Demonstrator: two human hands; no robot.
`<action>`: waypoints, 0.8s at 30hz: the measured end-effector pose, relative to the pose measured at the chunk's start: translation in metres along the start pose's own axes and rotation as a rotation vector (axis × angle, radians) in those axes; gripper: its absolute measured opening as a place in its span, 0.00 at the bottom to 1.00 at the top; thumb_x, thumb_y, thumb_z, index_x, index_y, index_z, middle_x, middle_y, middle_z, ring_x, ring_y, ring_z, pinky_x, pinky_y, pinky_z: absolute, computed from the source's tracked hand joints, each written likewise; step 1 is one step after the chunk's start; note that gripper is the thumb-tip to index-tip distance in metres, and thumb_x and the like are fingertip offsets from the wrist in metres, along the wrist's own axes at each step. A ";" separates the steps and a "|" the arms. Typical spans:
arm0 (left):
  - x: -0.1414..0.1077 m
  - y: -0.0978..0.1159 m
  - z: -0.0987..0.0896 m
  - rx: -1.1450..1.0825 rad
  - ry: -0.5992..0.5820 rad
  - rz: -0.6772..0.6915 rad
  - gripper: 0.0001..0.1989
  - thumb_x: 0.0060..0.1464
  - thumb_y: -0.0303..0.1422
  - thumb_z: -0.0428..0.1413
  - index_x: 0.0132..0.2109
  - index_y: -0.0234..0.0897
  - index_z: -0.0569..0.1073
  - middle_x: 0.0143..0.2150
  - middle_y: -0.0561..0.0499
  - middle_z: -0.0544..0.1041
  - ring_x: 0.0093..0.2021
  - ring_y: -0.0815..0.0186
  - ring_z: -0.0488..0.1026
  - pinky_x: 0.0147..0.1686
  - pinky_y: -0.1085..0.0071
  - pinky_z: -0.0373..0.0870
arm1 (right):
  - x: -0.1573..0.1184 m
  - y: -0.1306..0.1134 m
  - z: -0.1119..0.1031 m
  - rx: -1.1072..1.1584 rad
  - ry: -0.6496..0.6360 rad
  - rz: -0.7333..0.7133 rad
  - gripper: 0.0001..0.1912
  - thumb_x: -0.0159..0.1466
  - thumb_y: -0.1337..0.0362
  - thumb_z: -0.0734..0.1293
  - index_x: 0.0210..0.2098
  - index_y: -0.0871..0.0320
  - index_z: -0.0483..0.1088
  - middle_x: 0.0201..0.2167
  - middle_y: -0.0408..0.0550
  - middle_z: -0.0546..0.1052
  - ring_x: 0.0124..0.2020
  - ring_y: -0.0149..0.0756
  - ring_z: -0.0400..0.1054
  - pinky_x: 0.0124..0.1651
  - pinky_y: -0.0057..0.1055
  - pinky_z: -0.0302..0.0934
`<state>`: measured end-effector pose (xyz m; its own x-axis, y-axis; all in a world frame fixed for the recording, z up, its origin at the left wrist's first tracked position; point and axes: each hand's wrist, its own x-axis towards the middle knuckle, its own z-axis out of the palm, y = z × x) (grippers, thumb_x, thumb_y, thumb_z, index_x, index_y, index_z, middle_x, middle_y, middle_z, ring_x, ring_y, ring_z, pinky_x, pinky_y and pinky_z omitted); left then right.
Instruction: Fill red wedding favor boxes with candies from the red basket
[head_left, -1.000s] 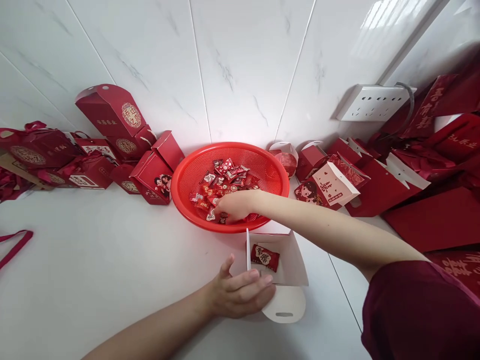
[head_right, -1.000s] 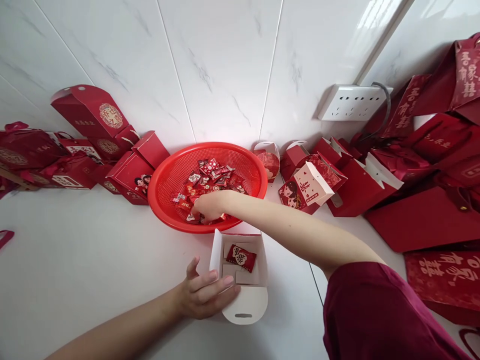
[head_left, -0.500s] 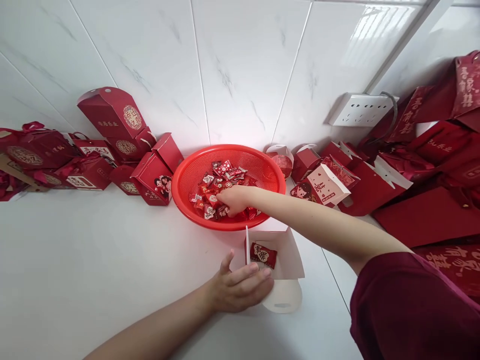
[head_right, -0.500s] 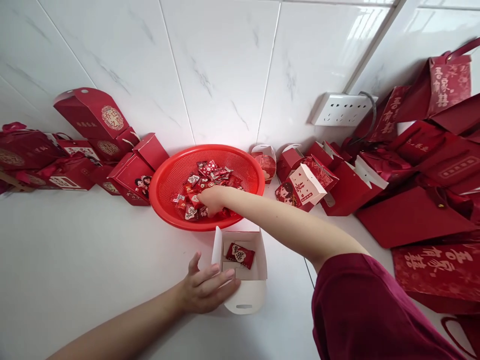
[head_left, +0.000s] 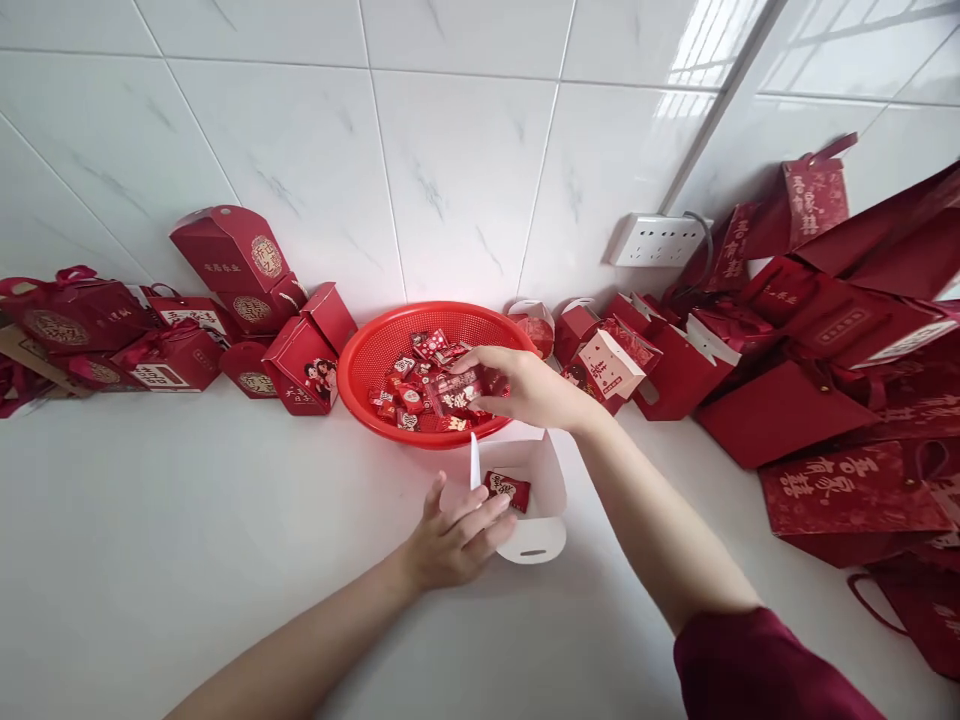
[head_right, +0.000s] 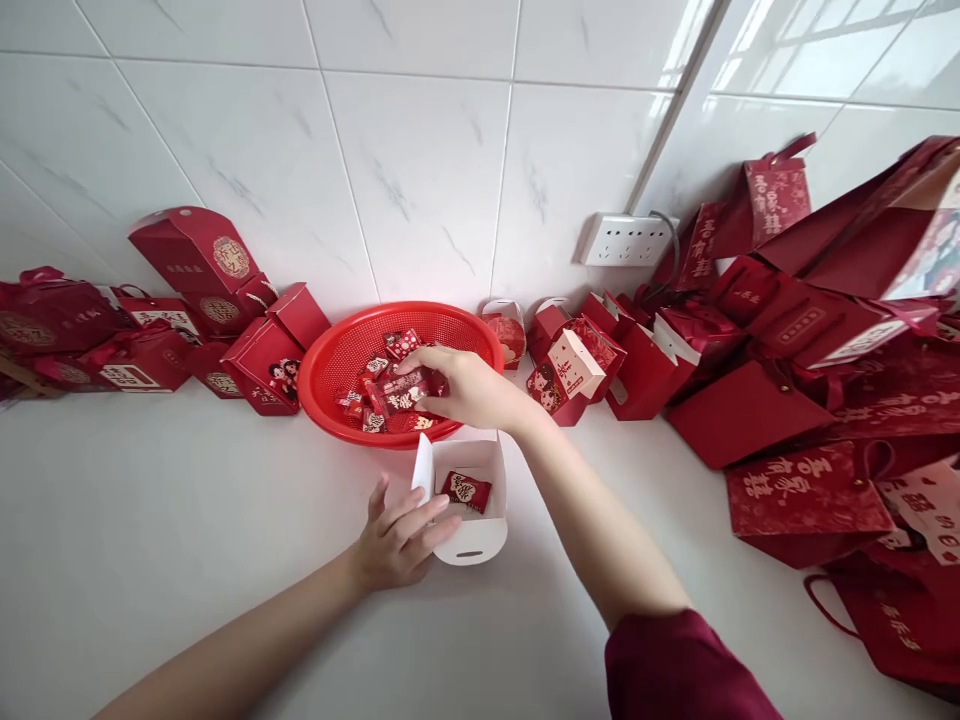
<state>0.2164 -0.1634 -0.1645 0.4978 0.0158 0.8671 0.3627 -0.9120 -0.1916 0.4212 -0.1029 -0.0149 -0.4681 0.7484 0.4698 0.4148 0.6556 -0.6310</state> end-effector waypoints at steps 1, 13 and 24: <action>0.002 -0.001 -0.003 -0.031 -0.004 0.006 0.11 0.59 0.30 0.52 0.46 0.41 0.76 0.43 0.48 0.79 0.52 0.62 0.72 0.71 0.45 0.45 | -0.012 -0.007 -0.002 0.044 0.036 0.026 0.20 0.60 0.73 0.68 0.52 0.56 0.71 0.52 0.49 0.76 0.52 0.38 0.71 0.55 0.36 0.65; 0.147 -0.038 -0.058 -0.730 -0.152 -0.856 0.08 0.61 0.36 0.59 0.43 0.37 0.77 0.37 0.49 0.79 0.36 0.66 0.75 0.36 0.71 0.72 | -0.079 -0.067 -0.026 0.051 0.174 0.105 0.20 0.62 0.73 0.69 0.53 0.53 0.70 0.50 0.47 0.75 0.46 0.36 0.70 0.44 0.32 0.67; 0.151 -0.038 -0.060 -0.712 -0.188 -0.682 0.04 0.60 0.28 0.59 0.37 0.38 0.78 0.35 0.51 0.77 0.38 0.68 0.72 0.38 0.71 0.69 | -0.086 -0.055 -0.041 0.011 0.183 -0.015 0.04 0.65 0.70 0.70 0.40 0.57 0.75 0.37 0.47 0.78 0.40 0.34 0.72 0.41 0.32 0.68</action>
<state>0.2307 -0.1512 0.0010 0.4979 0.6352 0.5905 0.0918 -0.7156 0.6924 0.4702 -0.1988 0.0045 -0.3239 0.7451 0.5830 0.4001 0.6663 -0.6292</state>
